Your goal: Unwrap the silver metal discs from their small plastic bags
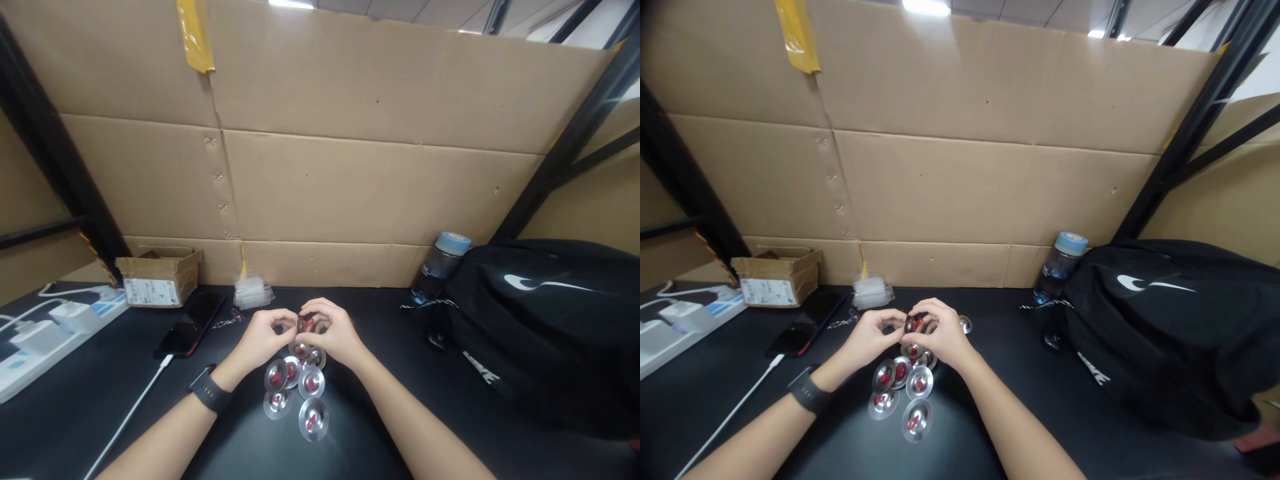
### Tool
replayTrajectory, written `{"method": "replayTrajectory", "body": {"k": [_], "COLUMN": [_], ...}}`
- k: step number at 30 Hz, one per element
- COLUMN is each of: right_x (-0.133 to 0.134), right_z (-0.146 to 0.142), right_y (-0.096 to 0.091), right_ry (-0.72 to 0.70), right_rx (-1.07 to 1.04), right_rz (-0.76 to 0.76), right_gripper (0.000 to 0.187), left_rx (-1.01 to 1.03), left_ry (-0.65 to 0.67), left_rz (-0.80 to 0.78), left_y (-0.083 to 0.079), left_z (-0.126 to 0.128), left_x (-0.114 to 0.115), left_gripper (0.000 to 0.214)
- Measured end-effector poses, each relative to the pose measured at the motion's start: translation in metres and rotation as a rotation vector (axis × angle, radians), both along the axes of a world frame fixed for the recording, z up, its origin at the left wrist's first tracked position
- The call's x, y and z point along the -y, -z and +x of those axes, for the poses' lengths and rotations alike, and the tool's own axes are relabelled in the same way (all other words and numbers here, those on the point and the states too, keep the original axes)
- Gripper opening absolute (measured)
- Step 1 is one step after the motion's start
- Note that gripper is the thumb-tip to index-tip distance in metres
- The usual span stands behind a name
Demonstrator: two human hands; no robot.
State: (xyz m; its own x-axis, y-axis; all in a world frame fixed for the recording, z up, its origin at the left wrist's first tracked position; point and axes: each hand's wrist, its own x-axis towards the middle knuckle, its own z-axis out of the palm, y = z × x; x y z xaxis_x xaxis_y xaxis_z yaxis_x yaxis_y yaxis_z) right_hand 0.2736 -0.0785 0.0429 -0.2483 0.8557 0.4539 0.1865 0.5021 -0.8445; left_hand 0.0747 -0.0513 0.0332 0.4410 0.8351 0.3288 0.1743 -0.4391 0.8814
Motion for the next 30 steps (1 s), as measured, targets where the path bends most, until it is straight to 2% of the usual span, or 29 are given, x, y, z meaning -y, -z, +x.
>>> {"method": "replayTrajectory", "body": {"k": [3, 5, 8, 10, 14, 17, 21, 24, 30], "right_x": [0.004, 0.005, -0.002, -0.011, -0.026, -0.032, -0.033, -0.032, -0.034], "right_z": [0.0, 0.002, 0.016, 0.034, 0.076, 0.095, 0.1, 0.097, 0.089], "right_y": [-0.006, -0.009, -0.01, -0.009, -0.002, 0.002, 0.004, 0.003, 0.004], "right_ry": [0.061, 0.087, 0.184, 0.285, 0.345, 0.322, 0.249, 0.195, 0.106], "right_rx": [0.171, 0.267, 0.43, 0.556, 0.762, 0.797, 0.81, 0.804, 0.806], "right_rz": [0.058, 0.084, 0.131, 0.119, -0.069, -0.136, -0.174, -0.152, -0.064], "right_gripper": [0.044, 0.041, 0.038, 0.036, 0.025, 0.027, 0.034, 0.035, 0.034], "left_rx": [-0.024, -0.099, -0.318, -0.461, -0.5, -0.468, -0.565, -0.636, -0.667], "left_ry": [-0.019, -0.079, -0.243, -0.292, -0.18, -0.048, 0.103, 0.089, 0.016], "left_rz": [0.03, 0.093, 0.26, 0.315, 0.371, 0.441, 0.506, 0.516, 0.415], "left_y": [-0.001, -0.003, -0.006, -0.005, 0.002, 0.005, 0.006, 0.007, 0.015], "left_z": [-0.001, -0.006, -0.022, -0.036, -0.049, -0.038, -0.017, -0.008, -0.003], "left_x": [0.001, -0.003, -0.017, -0.029, -0.042, -0.033, -0.016, -0.01, -0.012], "left_gripper": [0.013, 0.013, 0.015, 0.017, 0.02, 0.021, 0.023, 0.022, 0.015]}}
